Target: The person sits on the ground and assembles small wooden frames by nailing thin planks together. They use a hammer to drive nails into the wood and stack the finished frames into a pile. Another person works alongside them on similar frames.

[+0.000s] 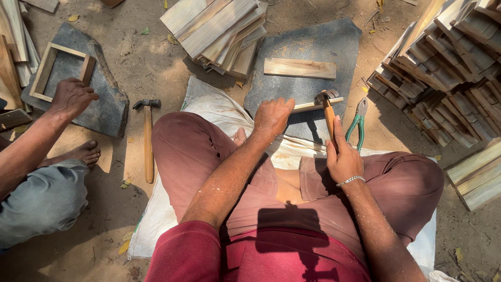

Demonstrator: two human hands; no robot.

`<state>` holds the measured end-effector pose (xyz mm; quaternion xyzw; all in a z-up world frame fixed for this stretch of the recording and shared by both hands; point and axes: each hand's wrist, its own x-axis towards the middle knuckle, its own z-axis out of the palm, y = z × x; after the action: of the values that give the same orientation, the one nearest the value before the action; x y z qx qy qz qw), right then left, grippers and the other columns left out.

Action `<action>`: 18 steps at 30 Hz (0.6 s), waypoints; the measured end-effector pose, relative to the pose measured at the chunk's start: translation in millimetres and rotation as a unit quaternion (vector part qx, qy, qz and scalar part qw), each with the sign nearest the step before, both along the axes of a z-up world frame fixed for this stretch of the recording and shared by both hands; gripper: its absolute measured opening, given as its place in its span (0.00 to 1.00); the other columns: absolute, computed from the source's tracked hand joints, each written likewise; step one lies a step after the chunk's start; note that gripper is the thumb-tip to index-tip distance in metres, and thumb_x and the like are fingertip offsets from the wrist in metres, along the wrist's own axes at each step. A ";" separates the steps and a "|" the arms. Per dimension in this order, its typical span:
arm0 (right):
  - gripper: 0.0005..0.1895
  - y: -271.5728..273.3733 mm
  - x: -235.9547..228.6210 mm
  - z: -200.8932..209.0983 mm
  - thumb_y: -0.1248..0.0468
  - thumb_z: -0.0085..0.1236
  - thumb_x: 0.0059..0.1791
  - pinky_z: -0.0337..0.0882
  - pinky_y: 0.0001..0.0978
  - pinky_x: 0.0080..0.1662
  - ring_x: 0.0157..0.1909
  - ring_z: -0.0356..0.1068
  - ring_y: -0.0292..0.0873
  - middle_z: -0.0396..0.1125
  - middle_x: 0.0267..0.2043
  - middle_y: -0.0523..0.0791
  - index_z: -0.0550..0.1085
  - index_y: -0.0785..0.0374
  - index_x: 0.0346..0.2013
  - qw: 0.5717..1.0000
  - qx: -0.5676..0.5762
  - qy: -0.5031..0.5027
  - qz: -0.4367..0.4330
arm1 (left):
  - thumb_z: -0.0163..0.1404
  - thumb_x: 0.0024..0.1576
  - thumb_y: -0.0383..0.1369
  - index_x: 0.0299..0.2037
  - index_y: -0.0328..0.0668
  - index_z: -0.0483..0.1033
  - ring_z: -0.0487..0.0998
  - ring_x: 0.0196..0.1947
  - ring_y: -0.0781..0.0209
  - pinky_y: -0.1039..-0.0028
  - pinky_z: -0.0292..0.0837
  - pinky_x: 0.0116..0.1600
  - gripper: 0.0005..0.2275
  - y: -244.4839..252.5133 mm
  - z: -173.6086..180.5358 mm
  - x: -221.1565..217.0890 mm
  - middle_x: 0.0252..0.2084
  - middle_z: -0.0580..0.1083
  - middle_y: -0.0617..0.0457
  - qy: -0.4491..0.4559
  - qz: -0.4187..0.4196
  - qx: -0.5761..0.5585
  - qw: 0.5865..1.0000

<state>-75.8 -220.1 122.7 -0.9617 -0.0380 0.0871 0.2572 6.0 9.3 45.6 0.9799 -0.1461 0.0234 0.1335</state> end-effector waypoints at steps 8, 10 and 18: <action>0.40 -13.1 11.7 -17.3 0.56 0.47 0.56 0.76 0.53 0.47 0.40 0.77 0.63 0.74 0.36 0.61 0.42 0.39 0.79 0.996 0.029 0.070 -0.048 | 0.55 0.51 0.26 0.36 0.45 0.75 0.81 0.40 0.50 0.59 0.74 0.45 0.06 -1.1 14.8 5.1 0.34 0.76 0.49 -0.035 0.008 -0.001 0.999; 0.39 -11.6 15.5 -15.1 0.55 0.46 0.56 0.77 0.52 0.47 0.40 0.78 0.61 0.74 0.35 0.60 0.41 0.38 0.79 0.993 0.030 0.097 -0.054 | 0.58 0.51 0.33 0.35 0.45 0.77 0.80 0.40 0.49 0.58 0.73 0.46 0.06 -3.4 28.6 11.0 0.34 0.77 0.49 0.004 0.018 -0.045 0.999; 0.40 -6.1 23.0 -7.0 0.55 0.45 0.55 0.76 0.51 0.49 0.41 0.77 0.63 0.75 0.35 0.60 0.41 0.38 0.79 0.987 0.044 0.134 -0.077 | 0.55 0.58 0.33 0.44 0.41 0.78 0.82 0.43 0.46 0.60 0.76 0.47 0.08 -23.4 33.0 107.7 0.39 0.80 0.45 0.057 0.099 -0.355 0.928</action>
<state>-52.8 -226.2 115.7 -0.9293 0.0672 0.1931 0.3076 113.7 -14.1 78.5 0.8774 -0.0225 0.0310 0.4782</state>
